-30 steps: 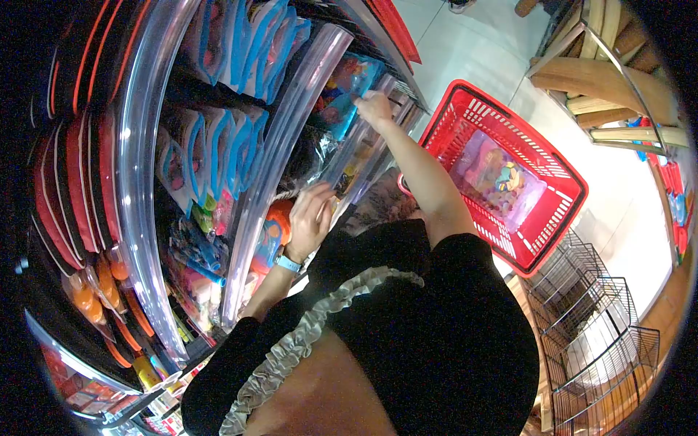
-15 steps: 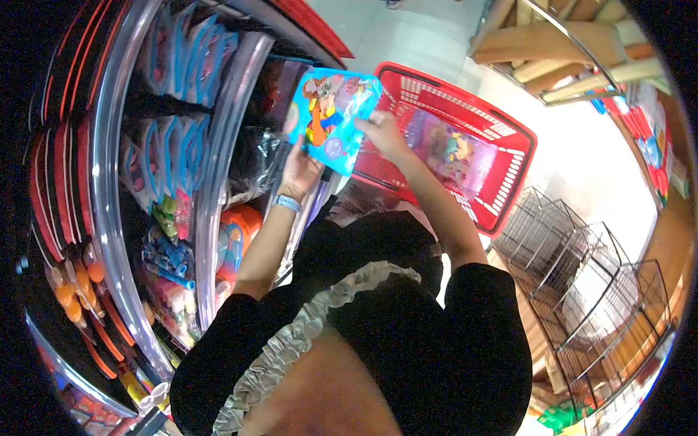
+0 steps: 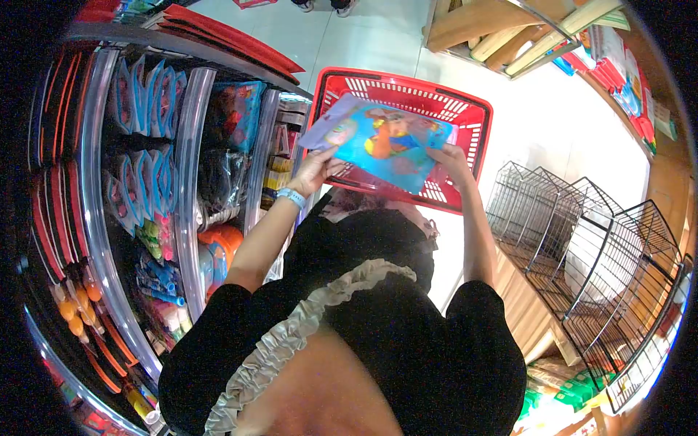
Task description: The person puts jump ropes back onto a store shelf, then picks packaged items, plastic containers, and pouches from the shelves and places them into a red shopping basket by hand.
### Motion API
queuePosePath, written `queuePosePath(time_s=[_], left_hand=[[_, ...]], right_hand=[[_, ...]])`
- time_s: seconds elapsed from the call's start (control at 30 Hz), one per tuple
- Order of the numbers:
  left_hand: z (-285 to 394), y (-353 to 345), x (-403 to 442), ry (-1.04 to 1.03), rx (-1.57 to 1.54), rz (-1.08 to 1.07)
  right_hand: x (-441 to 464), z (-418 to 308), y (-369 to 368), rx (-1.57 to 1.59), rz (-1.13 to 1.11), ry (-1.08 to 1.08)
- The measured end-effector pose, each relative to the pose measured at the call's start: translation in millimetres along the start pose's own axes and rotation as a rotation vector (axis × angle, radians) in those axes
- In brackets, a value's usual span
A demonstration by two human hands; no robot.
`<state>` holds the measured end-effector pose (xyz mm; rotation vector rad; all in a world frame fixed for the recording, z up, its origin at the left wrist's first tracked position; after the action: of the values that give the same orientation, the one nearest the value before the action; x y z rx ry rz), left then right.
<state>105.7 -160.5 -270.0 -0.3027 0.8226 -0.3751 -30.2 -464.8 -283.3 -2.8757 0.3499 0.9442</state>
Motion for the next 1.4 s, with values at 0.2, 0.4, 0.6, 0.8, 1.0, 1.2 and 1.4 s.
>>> queuePosePath(time_s=[0.2, 0.4, 0.6, 0.8, 1.0, 1.2, 1.4], left_hand=[[-24, 30, 2, 0.069, 0.444, 0.004], [-14, 116, -20, 0.057, -0.138, 0.286], [-21, 192, -38, -0.033, -0.431, 0.452], [1, 197, -61, -0.042, -0.555, 0.534], [20, 193, -67, -0.035, -0.536, 0.479], [31, 183, -63, -0.030, -0.564, 0.371], [40, 163, -46, -0.105, -0.568, 0.279]], right_hand=[[28, 67, 42, -1.266, 0.292, -0.161], [94, 59, -32, -0.734, 0.071, 0.183], [147, -39, -194, -0.501, -0.312, 0.367], [192, -95, -342, -0.083, -0.486, 0.068], [222, -98, -417, -0.167, -0.306, -0.182], [209, -96, -409, -0.052, -0.353, -0.107], [159, -116, -353, -0.017, -0.418, 0.026]])
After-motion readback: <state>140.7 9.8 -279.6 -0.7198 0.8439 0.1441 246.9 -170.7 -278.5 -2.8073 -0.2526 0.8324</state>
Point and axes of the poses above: each hand's wrist, its own x-axis towards the middle knuckle, its own y-axis out of the back of the hand, z = x × y, the point moved 1 cm from there along x, towards the middle knuckle, and after that the axes turned 9 degrees about -y, right-handed, at the moved point
